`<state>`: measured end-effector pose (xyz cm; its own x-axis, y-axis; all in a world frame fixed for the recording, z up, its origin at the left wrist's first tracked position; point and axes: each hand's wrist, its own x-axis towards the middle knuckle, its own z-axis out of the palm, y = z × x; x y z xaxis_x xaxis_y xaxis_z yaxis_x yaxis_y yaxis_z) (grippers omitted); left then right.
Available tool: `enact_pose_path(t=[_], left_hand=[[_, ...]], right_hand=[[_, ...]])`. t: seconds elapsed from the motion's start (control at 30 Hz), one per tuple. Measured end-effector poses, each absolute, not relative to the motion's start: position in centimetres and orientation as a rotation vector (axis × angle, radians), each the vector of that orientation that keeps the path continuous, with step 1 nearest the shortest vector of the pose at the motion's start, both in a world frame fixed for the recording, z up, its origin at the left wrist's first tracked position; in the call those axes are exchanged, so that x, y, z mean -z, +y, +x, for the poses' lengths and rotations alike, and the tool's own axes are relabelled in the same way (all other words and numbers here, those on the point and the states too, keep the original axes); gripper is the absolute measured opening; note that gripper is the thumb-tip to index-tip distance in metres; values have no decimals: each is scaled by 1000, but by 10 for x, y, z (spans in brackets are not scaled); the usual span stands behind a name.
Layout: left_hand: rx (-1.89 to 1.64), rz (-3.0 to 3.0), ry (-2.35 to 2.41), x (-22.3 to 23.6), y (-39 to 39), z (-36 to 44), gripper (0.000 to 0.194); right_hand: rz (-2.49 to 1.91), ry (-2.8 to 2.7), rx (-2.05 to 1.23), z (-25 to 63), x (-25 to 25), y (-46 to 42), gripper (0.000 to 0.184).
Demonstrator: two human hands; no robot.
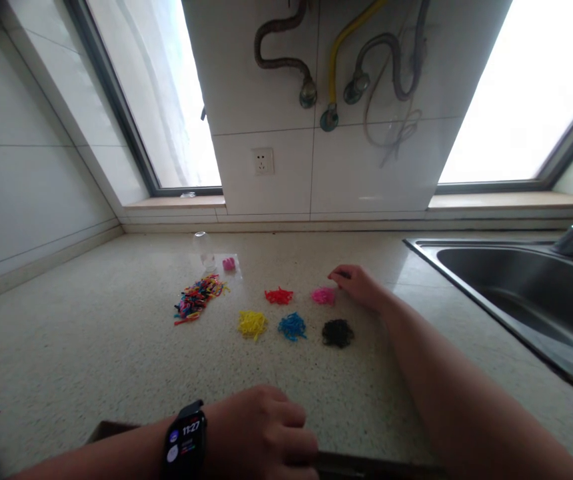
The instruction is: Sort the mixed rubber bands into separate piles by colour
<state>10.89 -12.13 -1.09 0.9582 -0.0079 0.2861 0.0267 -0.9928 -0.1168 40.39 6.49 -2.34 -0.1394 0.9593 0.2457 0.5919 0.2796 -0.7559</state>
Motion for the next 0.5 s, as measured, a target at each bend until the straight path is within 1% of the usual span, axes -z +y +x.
enact_pose_path(t=[0.1,0.27,0.33,0.4,0.5], left_hand=[[443,-3028,-23,9,-120,107,12],[542,-3120,-147,0,-112,103,13],[584,-3123,-290,-10,-102,98,13],[635,-3108,-512,-20,-85,88,18],[755,-3020,-875,-29,-46,55,20]], right_hand=[[-1403,-1857,-646,405,23,67,26],[-1416,-1931,-620,410,27,71,32],[-1438,-1955,-615,412,29,73,33],[-1456,-1969,-616,412,30,75,35],[-1473,-1982,-606,412,28,75,36]])
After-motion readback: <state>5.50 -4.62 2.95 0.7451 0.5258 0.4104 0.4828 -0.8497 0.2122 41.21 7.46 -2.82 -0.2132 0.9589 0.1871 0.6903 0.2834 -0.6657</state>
